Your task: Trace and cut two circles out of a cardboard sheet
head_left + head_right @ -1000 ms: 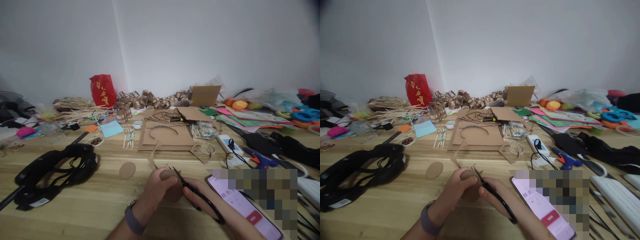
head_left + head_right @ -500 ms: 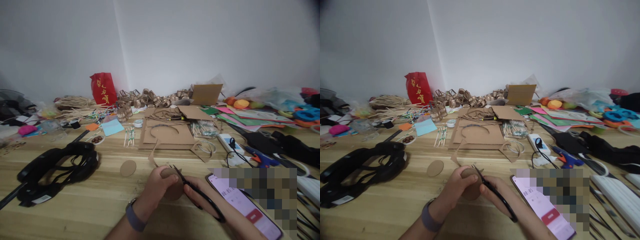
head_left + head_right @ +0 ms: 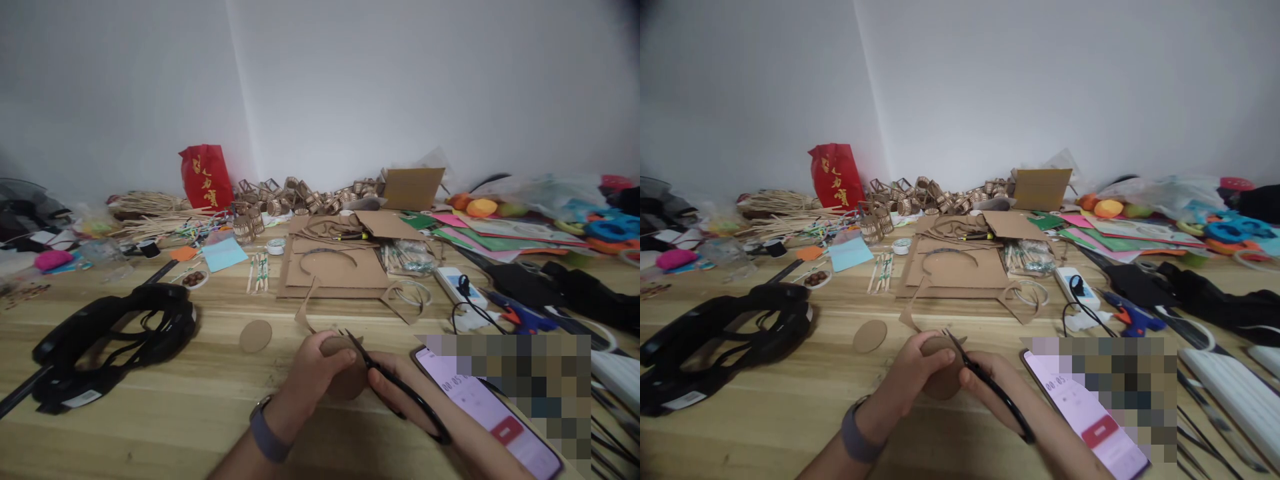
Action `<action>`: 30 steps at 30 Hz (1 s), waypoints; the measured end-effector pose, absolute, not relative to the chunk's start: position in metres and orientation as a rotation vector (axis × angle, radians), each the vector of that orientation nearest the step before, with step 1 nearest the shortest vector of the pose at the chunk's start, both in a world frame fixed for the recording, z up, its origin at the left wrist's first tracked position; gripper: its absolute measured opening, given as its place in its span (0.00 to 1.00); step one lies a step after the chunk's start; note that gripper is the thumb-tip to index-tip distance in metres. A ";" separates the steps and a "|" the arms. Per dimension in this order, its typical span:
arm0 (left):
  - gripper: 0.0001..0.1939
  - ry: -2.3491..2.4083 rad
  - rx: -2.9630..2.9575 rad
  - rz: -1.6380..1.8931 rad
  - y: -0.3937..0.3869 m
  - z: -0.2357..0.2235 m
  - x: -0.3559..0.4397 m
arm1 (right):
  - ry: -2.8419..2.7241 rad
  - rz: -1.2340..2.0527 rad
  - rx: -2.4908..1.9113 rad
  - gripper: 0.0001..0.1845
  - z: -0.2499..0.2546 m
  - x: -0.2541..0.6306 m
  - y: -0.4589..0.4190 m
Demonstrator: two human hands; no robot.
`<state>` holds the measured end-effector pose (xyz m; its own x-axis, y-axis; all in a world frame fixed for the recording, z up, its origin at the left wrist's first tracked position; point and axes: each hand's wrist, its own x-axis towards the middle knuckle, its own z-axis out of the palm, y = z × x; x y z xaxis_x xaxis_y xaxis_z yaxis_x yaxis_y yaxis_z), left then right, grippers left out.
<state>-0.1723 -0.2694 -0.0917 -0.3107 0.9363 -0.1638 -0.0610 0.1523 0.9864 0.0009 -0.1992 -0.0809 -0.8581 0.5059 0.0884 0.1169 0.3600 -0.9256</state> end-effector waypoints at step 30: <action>0.16 1.461 0.972 1.280 -0.270 -0.083 -0.176 | -2.376 1.436 -0.601 0.41 -0.086 0.000 -0.195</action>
<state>-0.1764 -0.2699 -0.0833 -0.2521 0.9573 -0.1417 -0.0144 0.1427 0.9897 -0.0001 -0.1951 -0.0862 -0.8674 0.4961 0.0391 0.1961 0.4129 -0.8894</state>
